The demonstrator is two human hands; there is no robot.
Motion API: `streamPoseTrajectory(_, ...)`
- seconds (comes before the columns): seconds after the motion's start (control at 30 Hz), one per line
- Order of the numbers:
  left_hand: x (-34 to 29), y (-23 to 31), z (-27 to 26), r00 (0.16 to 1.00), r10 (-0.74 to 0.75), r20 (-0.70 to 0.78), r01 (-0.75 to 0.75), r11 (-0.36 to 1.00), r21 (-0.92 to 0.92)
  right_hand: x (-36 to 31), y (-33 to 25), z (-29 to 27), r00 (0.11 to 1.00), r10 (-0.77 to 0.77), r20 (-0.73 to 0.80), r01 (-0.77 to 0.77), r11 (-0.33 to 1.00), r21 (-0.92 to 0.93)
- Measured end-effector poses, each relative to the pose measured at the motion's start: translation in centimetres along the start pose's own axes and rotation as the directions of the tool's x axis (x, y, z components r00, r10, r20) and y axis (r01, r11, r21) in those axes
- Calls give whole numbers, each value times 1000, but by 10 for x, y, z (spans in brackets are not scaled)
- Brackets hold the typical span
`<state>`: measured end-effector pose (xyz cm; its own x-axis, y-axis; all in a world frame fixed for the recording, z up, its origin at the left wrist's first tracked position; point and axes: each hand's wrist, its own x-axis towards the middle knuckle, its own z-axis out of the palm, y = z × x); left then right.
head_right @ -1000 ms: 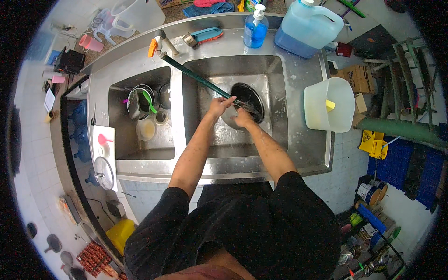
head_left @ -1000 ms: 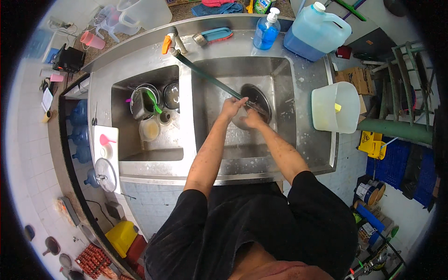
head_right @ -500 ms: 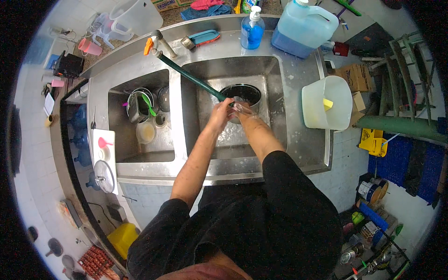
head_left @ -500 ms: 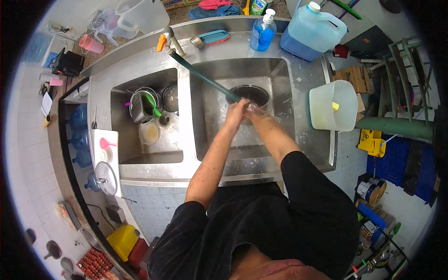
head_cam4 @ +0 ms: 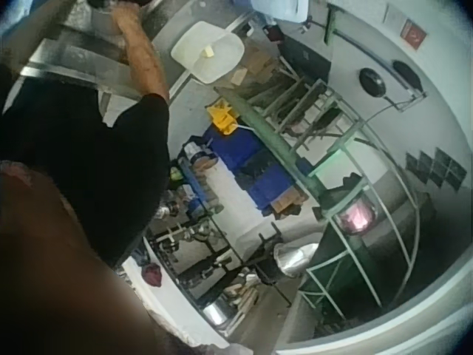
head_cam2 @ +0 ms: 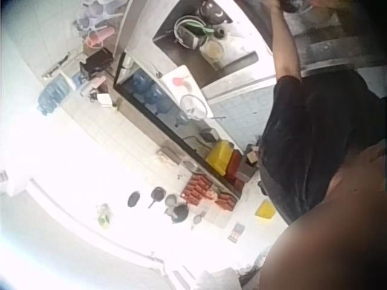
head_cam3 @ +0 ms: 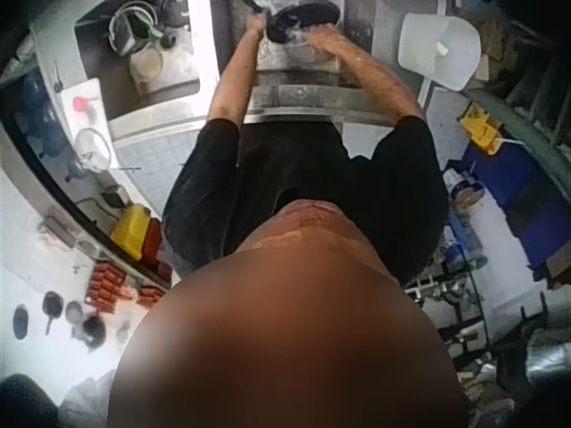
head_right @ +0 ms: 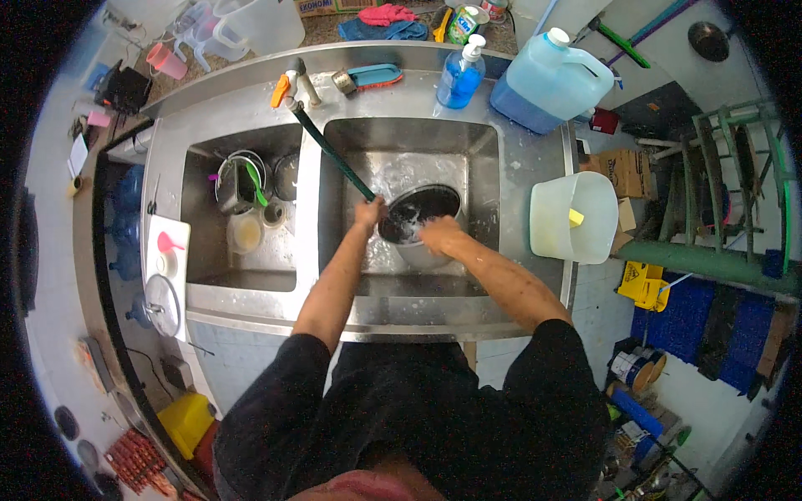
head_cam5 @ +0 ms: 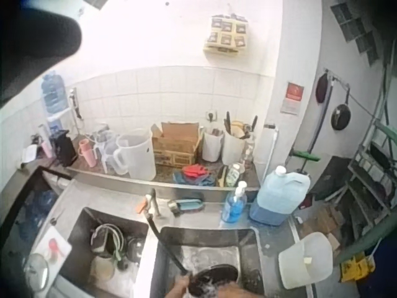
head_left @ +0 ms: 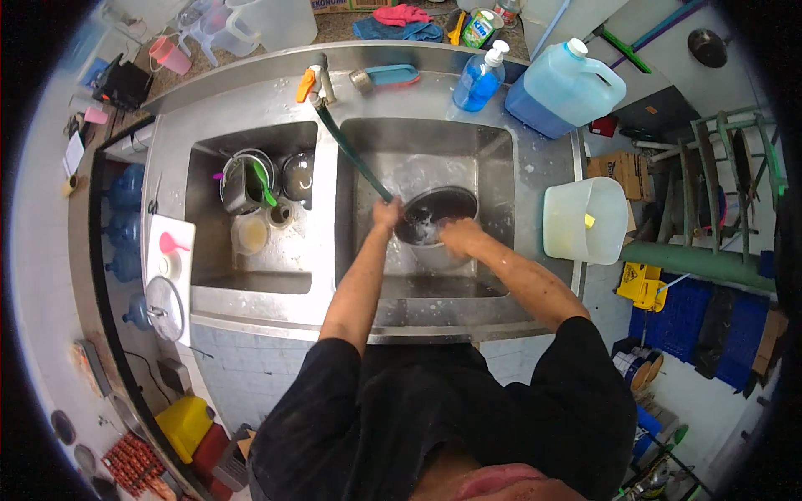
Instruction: The person washes a plate, a pot, and several bowls by hand with a sponge and soapy water in a sink, then rinses them and places the plate on a rack.
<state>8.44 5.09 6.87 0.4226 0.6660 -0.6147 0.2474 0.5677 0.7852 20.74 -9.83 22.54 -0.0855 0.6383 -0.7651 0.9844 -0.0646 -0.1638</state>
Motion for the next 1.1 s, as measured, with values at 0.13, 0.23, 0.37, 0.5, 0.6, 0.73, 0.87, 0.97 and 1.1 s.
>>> streamPoseTrajectory(0.13,2,15,8,994,-96,43,90,988,127,13,4,25,994,12,-105,-17,999,-46)
streamPoseTrajectory(0.23,-12,11,0,999,25,-32,-25,1000,16,-16,-11,3,989,-95,-114,111,982,150)
streamPoseTrajectory(0.37,-24,20,-5,945,-116,307,112,993,30,43,0,38,961,-10,-278,2,1000,-27)
streamPoseTrajectory(0.5,-49,41,-4,896,-129,425,75,987,142,22,-25,29,975,-126,-186,115,991,-68)
streamPoseTrajectory(0.6,-61,52,7,878,-195,436,126,975,183,26,-9,23,961,-194,-196,198,980,-4)
streamPoseTrajectory(0.73,-72,69,62,867,-122,484,185,979,-84,63,5,62,942,10,-335,-82,976,-200)
streamPoseTrajectory(0.87,-43,48,9,910,-134,392,55,977,206,14,-33,-9,961,-180,-210,170,983,-65)
streamPoseTrajectory(0.97,-42,56,18,879,-134,458,13,967,256,34,-6,6,943,-70,-325,40,995,-96)
streamPoseTrajectory(1.1,-34,53,16,932,-37,360,-125,901,416,40,-7,18,925,-57,-374,29,996,-81)
